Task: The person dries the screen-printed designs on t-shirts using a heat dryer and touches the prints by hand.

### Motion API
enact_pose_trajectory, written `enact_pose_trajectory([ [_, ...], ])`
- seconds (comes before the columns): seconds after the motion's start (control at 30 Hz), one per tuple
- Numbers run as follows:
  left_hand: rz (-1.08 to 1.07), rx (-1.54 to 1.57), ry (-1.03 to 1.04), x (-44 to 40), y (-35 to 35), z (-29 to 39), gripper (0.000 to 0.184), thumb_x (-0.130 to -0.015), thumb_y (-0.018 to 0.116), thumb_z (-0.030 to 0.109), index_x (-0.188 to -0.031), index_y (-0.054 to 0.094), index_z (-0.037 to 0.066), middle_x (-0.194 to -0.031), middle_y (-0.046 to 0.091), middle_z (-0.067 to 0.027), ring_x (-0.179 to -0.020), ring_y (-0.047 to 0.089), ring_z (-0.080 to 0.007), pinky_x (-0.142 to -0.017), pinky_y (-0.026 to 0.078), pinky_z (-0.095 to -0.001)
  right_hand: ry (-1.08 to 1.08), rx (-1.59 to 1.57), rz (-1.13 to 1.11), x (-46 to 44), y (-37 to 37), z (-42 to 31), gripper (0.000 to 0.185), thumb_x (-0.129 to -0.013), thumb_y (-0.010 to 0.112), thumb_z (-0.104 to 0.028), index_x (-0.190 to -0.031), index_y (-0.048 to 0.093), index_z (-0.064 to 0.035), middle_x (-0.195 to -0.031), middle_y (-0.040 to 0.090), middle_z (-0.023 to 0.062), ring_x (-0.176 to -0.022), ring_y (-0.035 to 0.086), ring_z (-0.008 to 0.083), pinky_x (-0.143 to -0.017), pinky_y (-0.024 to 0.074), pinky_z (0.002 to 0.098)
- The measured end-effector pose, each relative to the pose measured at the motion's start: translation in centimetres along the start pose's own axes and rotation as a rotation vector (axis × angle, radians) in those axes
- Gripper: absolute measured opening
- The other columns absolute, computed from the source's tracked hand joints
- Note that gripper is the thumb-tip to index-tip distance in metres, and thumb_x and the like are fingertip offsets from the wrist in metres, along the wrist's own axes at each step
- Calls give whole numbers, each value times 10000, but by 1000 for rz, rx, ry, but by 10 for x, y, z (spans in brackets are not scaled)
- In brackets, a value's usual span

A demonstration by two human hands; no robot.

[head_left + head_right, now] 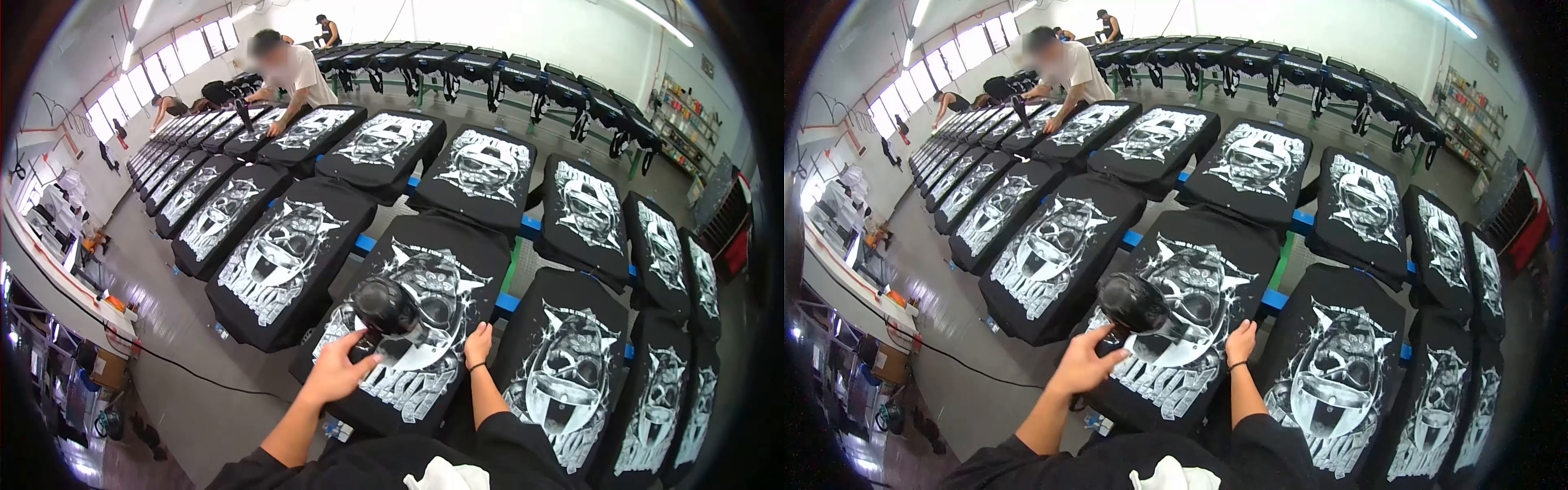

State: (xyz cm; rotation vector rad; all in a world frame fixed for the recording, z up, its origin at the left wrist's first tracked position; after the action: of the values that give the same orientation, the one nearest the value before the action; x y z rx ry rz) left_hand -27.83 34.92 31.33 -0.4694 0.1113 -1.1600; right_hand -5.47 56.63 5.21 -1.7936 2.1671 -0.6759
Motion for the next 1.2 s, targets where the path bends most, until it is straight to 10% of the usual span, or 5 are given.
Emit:
enact_pose_trajectory([
  [0.13, 90, 84, -53, 2, -22, -29, 547, -796, 719, 162, -1234, 495, -75, -626, 570, -29, -482, 511, -62, -441, 424, -219, 68, -26, -74, 0, 0, 1, 522, -983, 317, -385, -1272, 447, 30, -1247, 511, 268, -1166, 470, 420, -964, 383, 435],
  [0.57, 454, 3, -215, 83, -87, -50, 433, -823, 656, 91, -1189, 506, -84, -645, 538, -10, -468, 477, -57, -397, 410, -212, -32, -65, 57, 0, 2, 0, 434, -981, 326, -366, -1083, 498, 19, -1042, 575, 287, -976, 522, 480, -811, 413, 509],
  [0.9, -55, 141, -298, 94, -22, -44, 611, -790, 736, 200, -1285, 473, -45, -653, 588, -36, -501, 509, -59, -450, 422, -210, 33, -42, -25, -1, 2, 2, 441, -982, 322, -373, -1060, 508, 19, -1062, 572, 269, -1010, 512, 466, -832, 413, 481],
  [1.03, 49, -77, 11, 73, -6, -27, 567, -769, 741, 229, -1211, 536, -62, -612, 591, -62, -495, 501, -74, -520, 450, -249, 28, -14, -36, -2, 2, 3, 434, -981, 322, -365, -1156, 487, -4, -1090, 576, 279, -1016, 524, 470, -844, 416, 501],
  [1.2, -10, 74, -165, 47, 1, -20, 548, -799, 716, 194, -1231, 508, -72, -622, 579, -49, -477, 498, -74, -478, 437, -238, 56, -76, -36, 0, 1, 1, 422, -981, 330, -348, -1239, 449, -35, -1094, 586, 266, -1017, 539, 455, -847, 421, 497],
])
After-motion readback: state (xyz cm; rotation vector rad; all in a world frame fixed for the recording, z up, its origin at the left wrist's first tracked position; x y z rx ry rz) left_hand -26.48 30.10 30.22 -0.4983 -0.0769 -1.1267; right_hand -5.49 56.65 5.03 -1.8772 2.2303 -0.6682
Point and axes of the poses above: each hand's wrist, its own x-axis away from the middle knuckle, its own y-axis out of the palm, z = x × y, the point moved 6 cm from there along -x, towards the middle knuckle
